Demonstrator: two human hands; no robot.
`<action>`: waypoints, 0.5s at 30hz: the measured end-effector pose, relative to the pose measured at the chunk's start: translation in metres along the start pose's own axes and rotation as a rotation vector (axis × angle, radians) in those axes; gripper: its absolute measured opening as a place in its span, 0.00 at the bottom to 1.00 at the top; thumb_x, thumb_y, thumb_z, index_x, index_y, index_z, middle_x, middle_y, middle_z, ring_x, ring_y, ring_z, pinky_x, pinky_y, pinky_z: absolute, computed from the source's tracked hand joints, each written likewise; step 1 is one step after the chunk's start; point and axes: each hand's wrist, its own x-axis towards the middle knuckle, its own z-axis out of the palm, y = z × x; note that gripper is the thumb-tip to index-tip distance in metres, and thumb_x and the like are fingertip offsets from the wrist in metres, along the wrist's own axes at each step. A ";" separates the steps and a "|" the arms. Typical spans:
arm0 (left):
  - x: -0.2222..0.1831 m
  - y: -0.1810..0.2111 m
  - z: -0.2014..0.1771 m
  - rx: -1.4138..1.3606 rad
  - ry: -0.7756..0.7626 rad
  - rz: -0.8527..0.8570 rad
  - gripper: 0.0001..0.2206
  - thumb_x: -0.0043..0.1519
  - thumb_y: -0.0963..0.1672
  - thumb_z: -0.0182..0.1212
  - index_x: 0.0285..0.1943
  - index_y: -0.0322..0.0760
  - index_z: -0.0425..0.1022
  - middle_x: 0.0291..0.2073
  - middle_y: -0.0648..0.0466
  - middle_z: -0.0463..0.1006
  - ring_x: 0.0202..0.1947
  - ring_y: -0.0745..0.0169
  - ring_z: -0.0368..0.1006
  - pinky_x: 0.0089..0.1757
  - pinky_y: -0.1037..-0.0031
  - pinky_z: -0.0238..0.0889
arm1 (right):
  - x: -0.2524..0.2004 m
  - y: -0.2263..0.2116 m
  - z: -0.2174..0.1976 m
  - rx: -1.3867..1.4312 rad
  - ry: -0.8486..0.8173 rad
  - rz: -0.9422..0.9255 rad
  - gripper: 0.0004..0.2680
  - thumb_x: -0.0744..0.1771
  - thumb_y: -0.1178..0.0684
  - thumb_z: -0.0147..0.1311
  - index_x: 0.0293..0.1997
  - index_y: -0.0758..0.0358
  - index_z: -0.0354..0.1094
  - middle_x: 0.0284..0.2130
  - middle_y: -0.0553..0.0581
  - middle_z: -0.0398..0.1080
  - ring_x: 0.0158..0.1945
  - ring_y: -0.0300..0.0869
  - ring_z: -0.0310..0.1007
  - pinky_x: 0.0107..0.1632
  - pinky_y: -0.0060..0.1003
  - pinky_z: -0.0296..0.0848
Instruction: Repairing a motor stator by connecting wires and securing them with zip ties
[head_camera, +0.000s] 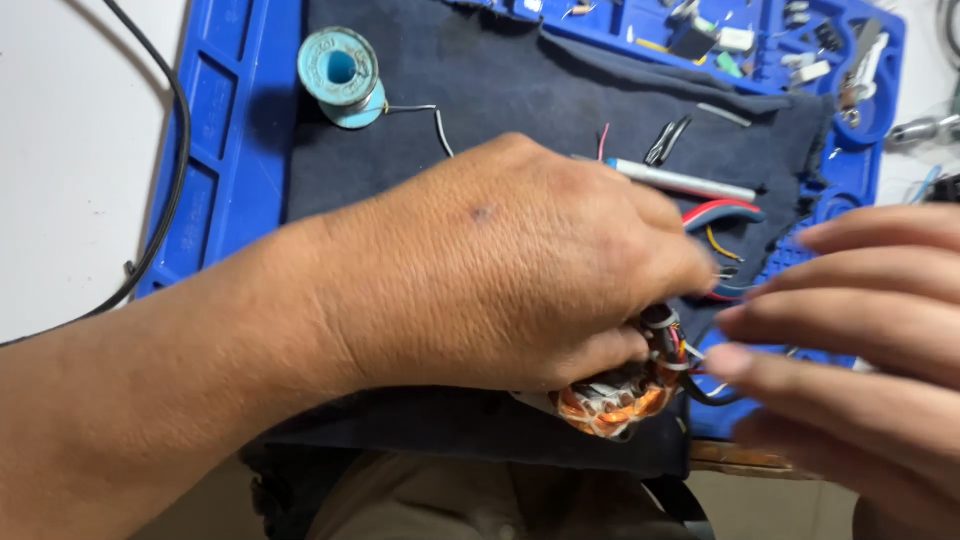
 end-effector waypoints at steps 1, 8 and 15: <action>-0.002 -0.001 -0.007 -0.051 0.050 0.045 0.15 0.63 0.49 0.69 0.57 0.46 0.80 0.49 0.60 0.91 0.51 0.44 0.86 0.25 0.40 0.73 | -0.016 0.005 0.001 -0.055 -0.003 0.034 0.20 0.68 0.34 0.63 0.65 0.49 0.75 0.64 0.56 0.81 0.65 0.57 0.84 0.76 0.71 0.78; -0.013 -0.010 -0.031 0.025 0.230 0.149 0.03 0.74 0.45 0.71 0.49 0.50 0.90 0.42 0.58 0.86 0.43 0.48 0.85 0.32 0.53 0.66 | -0.019 0.009 0.014 -0.056 0.082 0.070 0.18 0.69 0.41 0.67 0.66 0.50 0.76 0.61 0.52 0.82 0.61 0.51 0.84 0.75 0.67 0.77; -0.011 -0.008 -0.031 0.092 0.111 0.055 0.05 0.69 0.48 0.73 0.40 0.52 0.89 0.37 0.62 0.86 0.41 0.53 0.84 0.26 0.52 0.64 | -0.022 0.017 0.030 -0.086 0.107 0.007 0.18 0.69 0.37 0.65 0.64 0.44 0.76 0.57 0.48 0.83 0.54 0.48 0.85 0.68 0.67 0.78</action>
